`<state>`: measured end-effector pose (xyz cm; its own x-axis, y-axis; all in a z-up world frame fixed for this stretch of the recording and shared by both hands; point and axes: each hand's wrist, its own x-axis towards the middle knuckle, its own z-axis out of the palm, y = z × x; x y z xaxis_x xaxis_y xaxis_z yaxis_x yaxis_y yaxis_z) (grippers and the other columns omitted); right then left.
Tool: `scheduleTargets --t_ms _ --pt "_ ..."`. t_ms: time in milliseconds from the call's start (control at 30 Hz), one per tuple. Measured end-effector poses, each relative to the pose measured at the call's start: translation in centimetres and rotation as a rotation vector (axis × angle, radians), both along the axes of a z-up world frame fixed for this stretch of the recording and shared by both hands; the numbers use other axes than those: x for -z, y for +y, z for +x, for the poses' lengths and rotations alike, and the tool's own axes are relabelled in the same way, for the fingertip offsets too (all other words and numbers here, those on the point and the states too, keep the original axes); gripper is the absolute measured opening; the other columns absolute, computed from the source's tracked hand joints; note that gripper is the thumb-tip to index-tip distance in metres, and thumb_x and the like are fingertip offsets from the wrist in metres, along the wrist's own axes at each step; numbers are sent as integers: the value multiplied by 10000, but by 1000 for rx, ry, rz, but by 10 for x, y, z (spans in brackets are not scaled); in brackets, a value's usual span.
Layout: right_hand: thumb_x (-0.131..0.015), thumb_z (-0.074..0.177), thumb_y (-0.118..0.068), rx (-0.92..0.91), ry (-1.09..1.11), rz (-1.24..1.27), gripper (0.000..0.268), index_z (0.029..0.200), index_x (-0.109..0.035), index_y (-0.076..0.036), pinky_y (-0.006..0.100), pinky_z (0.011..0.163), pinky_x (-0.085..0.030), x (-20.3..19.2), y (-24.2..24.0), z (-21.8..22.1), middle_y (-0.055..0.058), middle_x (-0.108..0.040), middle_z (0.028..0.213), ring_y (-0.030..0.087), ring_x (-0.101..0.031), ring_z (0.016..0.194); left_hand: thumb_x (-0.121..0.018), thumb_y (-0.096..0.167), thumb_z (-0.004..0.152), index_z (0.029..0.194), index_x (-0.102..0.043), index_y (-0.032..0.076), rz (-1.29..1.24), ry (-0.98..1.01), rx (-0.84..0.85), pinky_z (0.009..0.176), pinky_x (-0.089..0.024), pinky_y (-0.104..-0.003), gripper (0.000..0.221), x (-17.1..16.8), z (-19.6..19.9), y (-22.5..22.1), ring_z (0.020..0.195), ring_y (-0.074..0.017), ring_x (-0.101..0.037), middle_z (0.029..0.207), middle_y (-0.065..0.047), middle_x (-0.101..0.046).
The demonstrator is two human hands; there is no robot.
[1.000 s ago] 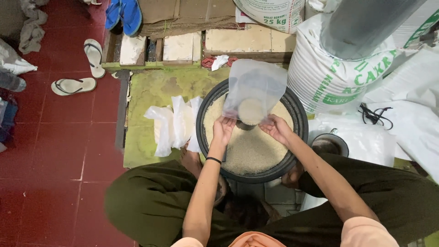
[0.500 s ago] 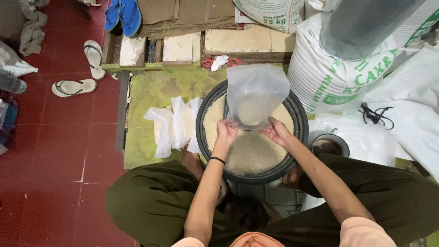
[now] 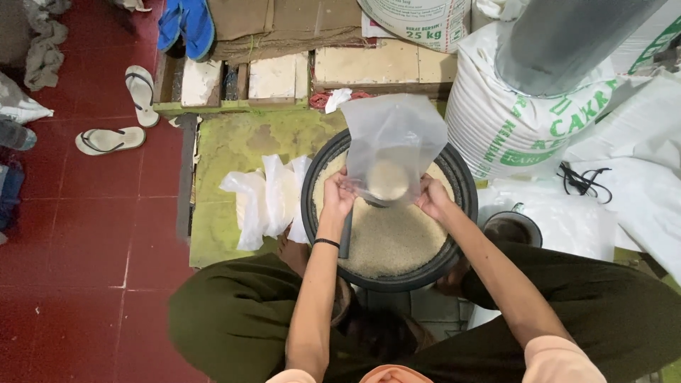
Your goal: Scooping grain from a large bucket into small plastic bags using a cup and a larger container.
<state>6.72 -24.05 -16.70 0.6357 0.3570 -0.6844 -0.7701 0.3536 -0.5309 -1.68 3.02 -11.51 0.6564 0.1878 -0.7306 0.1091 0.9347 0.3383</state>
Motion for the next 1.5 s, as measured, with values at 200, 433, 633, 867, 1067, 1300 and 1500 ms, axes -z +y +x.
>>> scheduleTargets --t_ms 200,433,633,867,1067,1300,1500 --pt "-613 713 -95 -271 -147 -31 581 1294 -633 -104 470 791 -601 -112 8 -30 41 -696 1014 224 -704 889 -621 -38 737 1557 -360 -46 651 -99 487 971 -490 -361 860 -33 -24 -11 1355 -319 -474 1483 -232 -470" --pt "-760 631 66 -471 -261 -372 875 1466 -526 -59 563 886 -553 66 -48 -1 179 -661 1315 393 -661 1108 -952 209 531 1513 -458 10 1188 -222 833 1201 -334 -553 1117 -115 -27 -27 1492 -450 -227 1529 -214 -224" --pt "-782 626 46 -478 -315 -376 882 1464 -523 -54 553 920 -528 28 -13 0 179 -648 1330 389 -638 1139 -976 167 535 1546 -377 -8 1135 -185 884 1225 -330 -499 1189 -156 -28 -41 1490 -392 -329 1569 -245 -393" --pt "-815 619 16 -506 -395 -372 895 1462 -519 -45 540 971 -491 -15 3 9 180 -629 1353 383 -604 1184 -963 192 564 1524 -431 9 1169 -22 1008 1198 -375 -496 1113 -153 -22 -34 1453 -360 -417 1520 -198 -502" --pt "-842 614 -7 -531 -464 -377 908 1460 -515 -39 529 1011 -462 -54 16 2 181 -614 1371 378 -577 1221 -993 226 492 1447 -511 -31 1262 -5 1070 1192 -395 -528 1101 -154 -18 -32 1413 -410 -453 1464 -235 -548" --pt "-875 607 -37 -548 -567 -377 926 1458 -511 -31 515 1062 -425 -108 36 -13 182 -595 1394 372 -543 1266 -967 312 511 1536 -386 -35 1250 25 1180 1247 -320 -506 1228 -203 -16 -37 1472 -383 -381 1546 -238 -457" --pt "-901 601 -60 -548 -652 -383 942 1456 -507 -24 505 1102 -395 -163 54 -30 183 -580 1412 367 -516 1303 -988 368 498 1570 -363 19 1199 26 1153 1251 -322 -461 1289 -173 -23 -28 1481 -328 -368 1581 -188 -426"
